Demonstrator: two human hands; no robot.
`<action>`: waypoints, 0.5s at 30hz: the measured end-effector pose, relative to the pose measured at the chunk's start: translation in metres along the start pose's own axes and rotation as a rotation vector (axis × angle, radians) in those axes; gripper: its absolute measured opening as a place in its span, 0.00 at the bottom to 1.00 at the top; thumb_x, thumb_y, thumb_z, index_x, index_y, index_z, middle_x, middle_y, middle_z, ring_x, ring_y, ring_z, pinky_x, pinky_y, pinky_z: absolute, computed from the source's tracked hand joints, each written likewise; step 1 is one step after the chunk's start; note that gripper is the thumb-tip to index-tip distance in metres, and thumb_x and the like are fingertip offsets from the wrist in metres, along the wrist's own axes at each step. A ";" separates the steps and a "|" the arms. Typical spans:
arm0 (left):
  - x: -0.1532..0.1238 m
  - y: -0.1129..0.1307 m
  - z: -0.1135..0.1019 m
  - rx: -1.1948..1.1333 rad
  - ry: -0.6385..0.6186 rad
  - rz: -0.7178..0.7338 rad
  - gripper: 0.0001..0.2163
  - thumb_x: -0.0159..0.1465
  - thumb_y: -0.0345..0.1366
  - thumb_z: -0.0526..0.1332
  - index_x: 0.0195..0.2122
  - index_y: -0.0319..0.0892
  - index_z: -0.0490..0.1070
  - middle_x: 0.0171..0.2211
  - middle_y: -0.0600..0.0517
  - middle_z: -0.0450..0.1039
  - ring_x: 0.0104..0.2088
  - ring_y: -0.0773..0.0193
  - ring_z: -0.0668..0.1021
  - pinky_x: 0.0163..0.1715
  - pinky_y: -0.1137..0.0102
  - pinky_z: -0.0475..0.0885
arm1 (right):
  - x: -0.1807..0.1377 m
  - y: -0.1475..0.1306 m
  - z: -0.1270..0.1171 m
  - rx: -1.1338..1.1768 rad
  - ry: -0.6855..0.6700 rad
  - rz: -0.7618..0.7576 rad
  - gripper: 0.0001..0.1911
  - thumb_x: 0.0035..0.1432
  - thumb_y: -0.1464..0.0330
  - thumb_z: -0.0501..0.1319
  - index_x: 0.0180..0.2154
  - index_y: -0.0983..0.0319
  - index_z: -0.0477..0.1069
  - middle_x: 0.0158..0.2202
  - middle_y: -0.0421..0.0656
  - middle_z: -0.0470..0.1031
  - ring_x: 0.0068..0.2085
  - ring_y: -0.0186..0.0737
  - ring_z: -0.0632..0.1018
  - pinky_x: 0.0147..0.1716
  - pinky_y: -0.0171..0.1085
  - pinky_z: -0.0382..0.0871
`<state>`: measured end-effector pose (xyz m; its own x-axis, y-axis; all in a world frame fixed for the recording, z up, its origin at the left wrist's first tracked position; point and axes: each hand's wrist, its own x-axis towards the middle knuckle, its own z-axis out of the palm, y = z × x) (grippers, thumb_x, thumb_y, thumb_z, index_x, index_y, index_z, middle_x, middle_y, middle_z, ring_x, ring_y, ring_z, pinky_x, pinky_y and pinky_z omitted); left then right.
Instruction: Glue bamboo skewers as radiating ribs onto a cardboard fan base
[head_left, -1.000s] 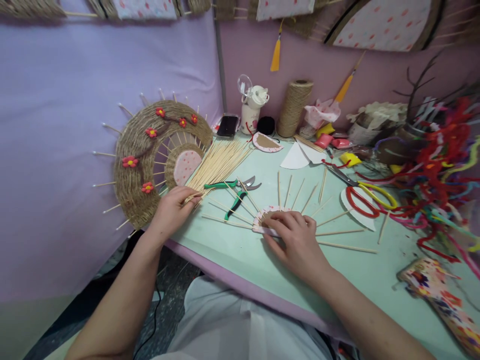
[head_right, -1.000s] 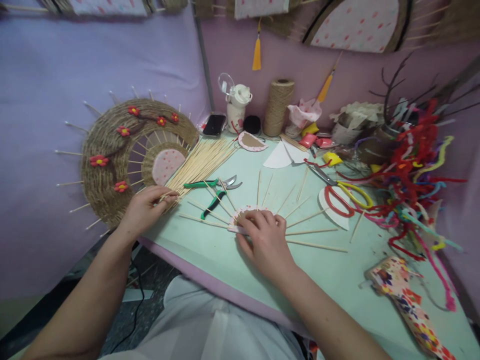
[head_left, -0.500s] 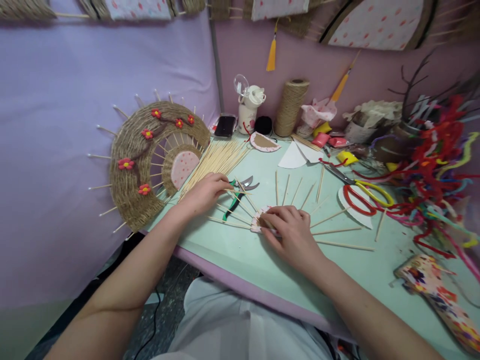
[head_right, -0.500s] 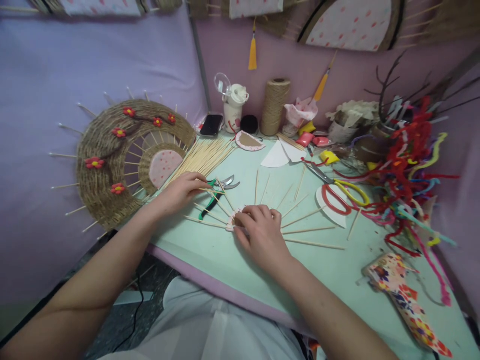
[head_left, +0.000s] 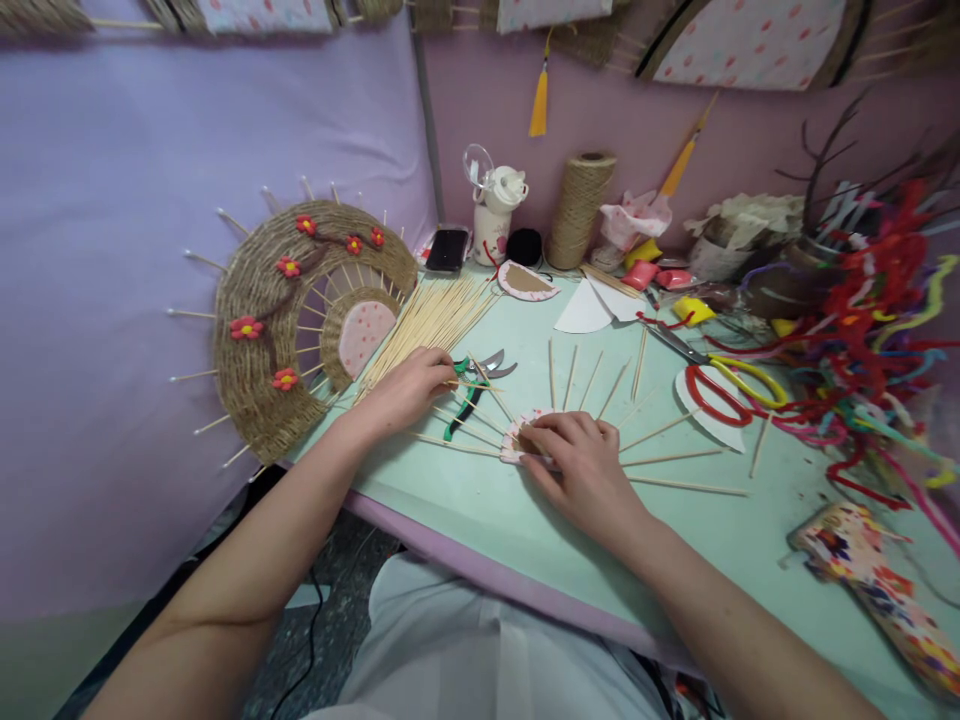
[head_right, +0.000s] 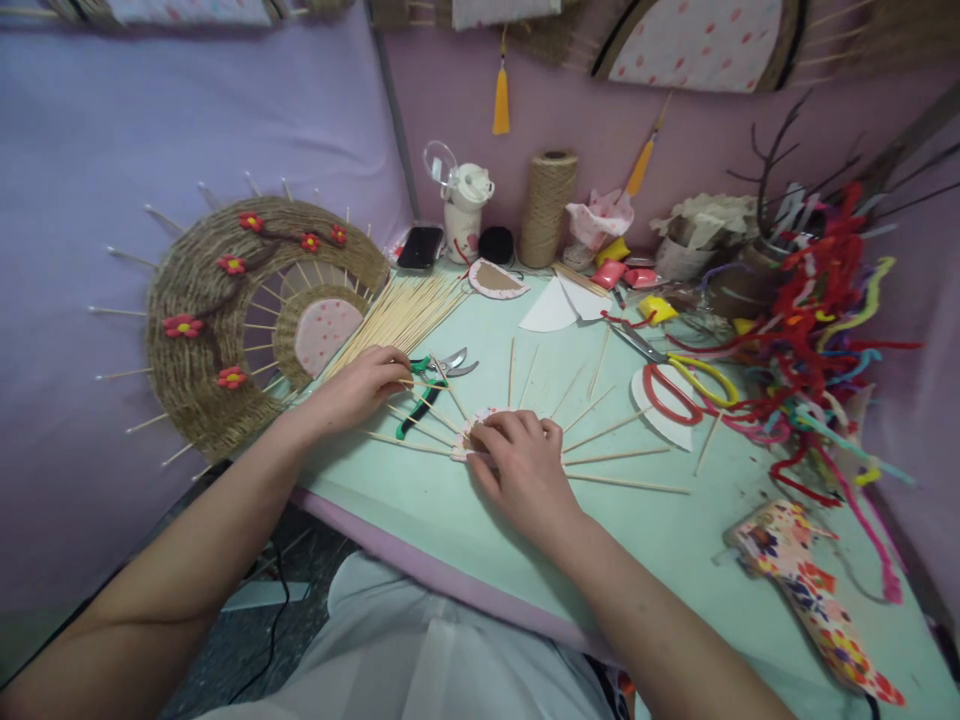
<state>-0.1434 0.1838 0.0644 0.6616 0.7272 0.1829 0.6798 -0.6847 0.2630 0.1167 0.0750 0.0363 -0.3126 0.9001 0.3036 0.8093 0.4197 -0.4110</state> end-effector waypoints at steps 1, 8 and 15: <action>-0.001 0.000 0.000 -0.004 -0.002 0.001 0.10 0.68 0.35 0.54 0.40 0.43 0.76 0.44 0.46 0.71 0.45 0.58 0.72 0.47 0.62 0.68 | 0.000 0.000 0.000 0.002 0.001 0.001 0.09 0.64 0.66 0.58 0.44 0.55 0.75 0.47 0.44 0.76 0.50 0.46 0.71 0.45 0.46 0.53; 0.000 -0.011 -0.011 0.009 0.078 -0.094 0.10 0.66 0.33 0.55 0.43 0.41 0.76 0.44 0.45 0.72 0.46 0.57 0.73 0.49 0.62 0.68 | -0.001 0.002 0.000 0.014 0.026 -0.001 0.09 0.63 0.67 0.58 0.43 0.56 0.75 0.47 0.45 0.76 0.49 0.46 0.71 0.45 0.46 0.53; 0.012 -0.033 -0.024 -0.008 -0.164 -0.304 0.09 0.59 0.35 0.58 0.38 0.40 0.75 0.35 0.49 0.76 0.35 0.61 0.75 0.37 0.68 0.67 | -0.002 0.001 -0.001 0.016 0.023 0.002 0.09 0.63 0.66 0.58 0.43 0.56 0.75 0.46 0.45 0.76 0.49 0.47 0.71 0.45 0.46 0.54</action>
<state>-0.1654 0.2158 0.0805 0.4716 0.8798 -0.0594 0.8515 -0.4369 0.2899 0.1192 0.0737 0.0363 -0.2990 0.8982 0.3221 0.8019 0.4195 -0.4253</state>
